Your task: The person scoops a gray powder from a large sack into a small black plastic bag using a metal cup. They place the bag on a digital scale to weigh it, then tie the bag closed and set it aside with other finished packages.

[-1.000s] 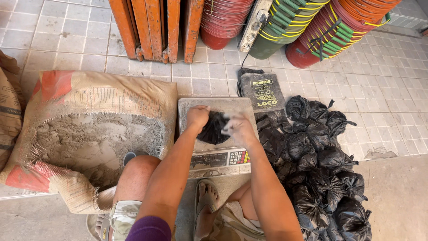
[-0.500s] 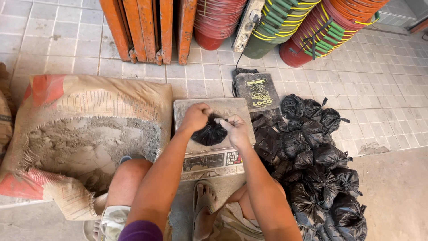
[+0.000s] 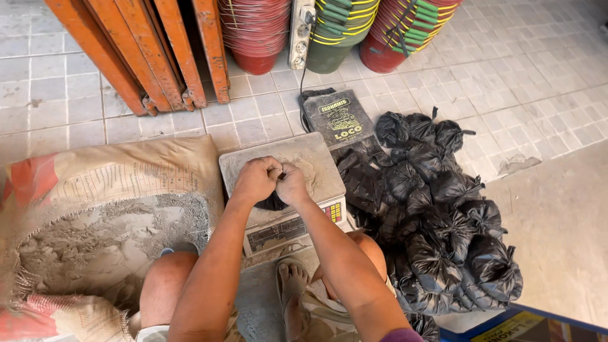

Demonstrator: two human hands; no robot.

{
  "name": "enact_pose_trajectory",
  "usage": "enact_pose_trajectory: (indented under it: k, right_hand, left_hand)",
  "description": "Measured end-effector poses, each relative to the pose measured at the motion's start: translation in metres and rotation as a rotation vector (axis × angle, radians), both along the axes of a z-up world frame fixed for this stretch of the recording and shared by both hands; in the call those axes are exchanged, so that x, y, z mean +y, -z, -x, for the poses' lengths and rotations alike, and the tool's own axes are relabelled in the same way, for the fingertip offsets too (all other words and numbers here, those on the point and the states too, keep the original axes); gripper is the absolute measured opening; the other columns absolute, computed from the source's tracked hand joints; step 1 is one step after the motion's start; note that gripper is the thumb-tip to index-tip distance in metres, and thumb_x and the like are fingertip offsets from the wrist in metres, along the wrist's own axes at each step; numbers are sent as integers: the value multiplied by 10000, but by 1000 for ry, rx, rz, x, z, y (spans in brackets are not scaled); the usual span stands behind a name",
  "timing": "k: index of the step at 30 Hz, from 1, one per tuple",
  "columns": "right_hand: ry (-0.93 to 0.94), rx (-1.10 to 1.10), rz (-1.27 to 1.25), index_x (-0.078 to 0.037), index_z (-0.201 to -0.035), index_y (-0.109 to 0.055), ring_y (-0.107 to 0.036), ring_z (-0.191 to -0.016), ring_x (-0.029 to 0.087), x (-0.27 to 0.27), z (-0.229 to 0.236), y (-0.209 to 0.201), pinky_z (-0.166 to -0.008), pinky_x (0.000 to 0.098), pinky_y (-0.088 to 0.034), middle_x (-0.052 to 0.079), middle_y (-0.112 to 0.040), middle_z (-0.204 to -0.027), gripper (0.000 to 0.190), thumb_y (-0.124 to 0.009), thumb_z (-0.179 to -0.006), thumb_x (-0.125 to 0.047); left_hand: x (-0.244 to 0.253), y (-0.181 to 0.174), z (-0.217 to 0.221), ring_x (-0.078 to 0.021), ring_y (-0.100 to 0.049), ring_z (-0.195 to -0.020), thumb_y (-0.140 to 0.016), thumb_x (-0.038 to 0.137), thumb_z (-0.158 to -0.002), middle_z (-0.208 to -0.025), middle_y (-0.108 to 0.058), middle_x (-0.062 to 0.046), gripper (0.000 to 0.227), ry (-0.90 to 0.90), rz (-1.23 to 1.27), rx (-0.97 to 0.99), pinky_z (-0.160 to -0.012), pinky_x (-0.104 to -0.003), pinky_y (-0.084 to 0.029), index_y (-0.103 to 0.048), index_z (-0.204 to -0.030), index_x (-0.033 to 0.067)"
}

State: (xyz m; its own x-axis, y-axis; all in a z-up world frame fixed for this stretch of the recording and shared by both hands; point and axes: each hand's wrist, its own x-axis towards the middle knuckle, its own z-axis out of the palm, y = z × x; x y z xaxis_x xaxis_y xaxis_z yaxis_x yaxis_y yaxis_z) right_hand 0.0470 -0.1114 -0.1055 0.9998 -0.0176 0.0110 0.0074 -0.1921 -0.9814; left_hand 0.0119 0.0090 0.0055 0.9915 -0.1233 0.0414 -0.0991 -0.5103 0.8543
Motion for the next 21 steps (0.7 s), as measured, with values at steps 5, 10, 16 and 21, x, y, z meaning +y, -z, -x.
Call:
enact_pose_trajectory:
  k: [5,10,16,21]
  right_hand:
    - [-6,8,-11,-64,-834,-703,-589,-725,124,6,6,-30,-653,275,-485,114,-661,-741,124,-632,-748,-10]
    - [-128,50,79,-123,-824,-711,-621,-775,152,-4,6,-39,-723,297,-492,99,-679,-788,146,-682,-716,-30]
    - [-364,-43,699,-134,-833,-692,-621,-857,301,-16,18,-64,-779,374,-520,133,-633,-887,111,-626,-746,-121]
    - [-262,-140,927,-155,-877,-646,-637,-764,278,-10,22,-71,-697,349,-550,81,-563,-840,158,-547,-760,-116]
  left_hand:
    - [13,-9,4,-323,-536,-1020,-578,122,-747,-1062,-579,-142,422,11,35,233,-855,-495,-436,-531,-1166,118]
    - [12,55,-11,-263,-510,-1135,-619,251,-736,-1109,-620,-15,402,39,-112,356,-994,-453,-313,-602,-1137,254]
    - [11,64,-22,-196,-609,-830,-559,69,-775,-848,-668,-56,176,23,64,307,-716,-346,-473,-689,-874,135]
    - [11,39,-20,-192,-609,-832,-553,117,-812,-846,-666,-67,188,9,17,326,-690,-338,-483,-687,-944,118]
